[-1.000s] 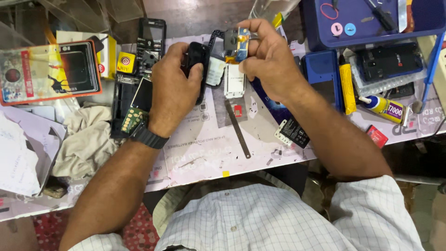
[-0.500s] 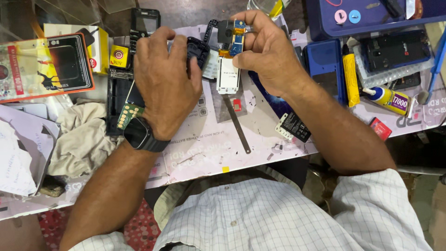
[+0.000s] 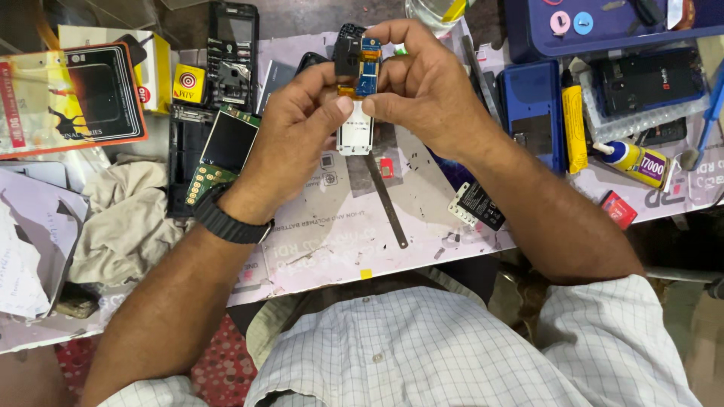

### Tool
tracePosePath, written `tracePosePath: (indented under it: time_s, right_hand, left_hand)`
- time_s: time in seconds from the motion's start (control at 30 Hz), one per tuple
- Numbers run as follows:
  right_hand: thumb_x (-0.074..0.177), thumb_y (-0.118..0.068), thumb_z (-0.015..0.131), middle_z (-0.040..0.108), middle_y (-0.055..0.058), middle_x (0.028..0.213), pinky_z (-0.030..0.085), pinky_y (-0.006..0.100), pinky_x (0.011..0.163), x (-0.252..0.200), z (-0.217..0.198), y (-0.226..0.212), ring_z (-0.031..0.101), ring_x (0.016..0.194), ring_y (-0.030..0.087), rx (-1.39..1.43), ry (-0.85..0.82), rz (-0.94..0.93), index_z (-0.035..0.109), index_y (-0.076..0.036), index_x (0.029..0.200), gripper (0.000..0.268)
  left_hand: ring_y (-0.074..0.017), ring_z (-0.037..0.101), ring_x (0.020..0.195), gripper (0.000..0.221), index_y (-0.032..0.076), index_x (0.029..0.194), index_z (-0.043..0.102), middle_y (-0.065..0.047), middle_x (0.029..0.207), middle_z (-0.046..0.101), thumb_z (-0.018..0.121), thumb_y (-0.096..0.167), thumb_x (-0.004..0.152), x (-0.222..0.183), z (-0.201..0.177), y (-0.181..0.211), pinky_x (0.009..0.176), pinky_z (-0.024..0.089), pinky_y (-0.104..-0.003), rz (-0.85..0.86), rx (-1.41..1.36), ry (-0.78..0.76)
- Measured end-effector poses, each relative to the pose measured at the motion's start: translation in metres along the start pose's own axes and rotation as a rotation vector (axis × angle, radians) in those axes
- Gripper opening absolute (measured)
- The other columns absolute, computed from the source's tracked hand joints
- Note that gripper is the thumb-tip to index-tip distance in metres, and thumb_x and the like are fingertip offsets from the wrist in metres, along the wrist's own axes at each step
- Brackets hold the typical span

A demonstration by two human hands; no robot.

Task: The person disassembles a feature phone by removing the back cover and battery, then prying the internal housing apart using a green prying tool and disconnecting the internal circuit board and components by hand.

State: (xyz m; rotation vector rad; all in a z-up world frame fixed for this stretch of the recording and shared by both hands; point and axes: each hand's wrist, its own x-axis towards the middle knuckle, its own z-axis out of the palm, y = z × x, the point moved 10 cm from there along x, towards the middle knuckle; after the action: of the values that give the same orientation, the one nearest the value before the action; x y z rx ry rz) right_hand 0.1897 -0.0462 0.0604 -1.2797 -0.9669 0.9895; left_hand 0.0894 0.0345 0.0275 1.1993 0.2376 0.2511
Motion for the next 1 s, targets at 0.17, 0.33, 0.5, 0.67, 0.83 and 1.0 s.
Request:
tracePosePath:
  time_s: [0.17,0.33,0.5,0.67,0.83,1.0]
  right_hand:
    - [0.102,0.008,0.072,0.067,0.011,0.106,0.06,0.027,0.086,-0.001,-0.003,0.005,0.068,0.097,0.012,-0.026,0.012,-0.014,0.041,0.002,0.149,0.057]
    - [0.104,0.005,0.072,0.069,0.011,0.11,0.064,0.03,0.088,-0.001,-0.002,0.001,0.071,0.098,0.014,0.062,-0.015,-0.029,0.04,0.003,0.152,0.057]
    - [0.106,0.002,0.069,0.07,0.012,0.11,0.065,0.029,0.085,-0.002,-0.005,-0.005,0.073,0.093,0.015,0.008,0.018,-0.045,0.046,0.003,0.147,0.047]
    - [0.109,0.0,0.069,0.07,0.011,0.105,0.06,0.024,0.076,-0.003,-0.014,-0.005,0.07,0.087,0.012,-0.055,0.042,-0.067,0.05,0.005,0.145,0.041]
    - [0.105,-0.001,0.075,0.066,0.007,0.108,0.056,0.022,0.078,-0.006,-0.01,-0.026,0.066,0.091,0.009,-0.301,0.079,-0.248,0.052,0.003,0.14,0.041]
    - [0.089,-0.007,0.09,0.063,0.009,0.091,0.045,0.026,0.059,-0.016,0.008,-0.061,0.058,0.071,0.011,-0.824,0.129,-0.514,0.063,-0.001,0.114,0.037]
  left_hand:
    - [-0.0088,0.069,0.091,0.033,-0.001,0.139,0.054,-0.004,0.106,0.068,0.056,0.009,0.108,0.004,0.0,-0.003,0.078,0.063,-0.026,-0.047,-0.13,0.016]
    - [-0.0188,0.076,0.094,0.035,-0.003,0.138,0.051,-0.013,0.113,0.072,0.053,0.006,0.104,0.004,0.001,0.004,0.084,0.068,-0.034,-0.059,-0.141,0.007]
    - [-0.0208,0.076,0.097,0.037,-0.004,0.14,0.049,-0.015,0.114,0.073,0.053,0.004,0.104,0.005,-0.001,0.006,0.088,0.066,-0.035,-0.028,-0.179,-0.004]
    - [-0.0226,0.074,0.099,0.034,-0.006,0.139,0.051,-0.017,0.115,0.072,0.055,0.002,0.106,0.006,-0.006,0.006,0.092,0.064,-0.036,0.008,-0.233,-0.008]
    - [-0.0258,0.075,0.106,0.032,-0.004,0.138,0.05,-0.02,0.127,0.07,0.053,0.002,0.106,0.008,-0.012,0.006,0.095,0.064,-0.038,0.015,-0.331,0.015]
    - [-0.028,0.073,0.111,0.03,-0.004,0.137,0.048,-0.024,0.132,0.067,0.051,0.003,0.108,0.01,-0.018,0.016,0.096,0.065,-0.041,0.072,-0.424,0.009]
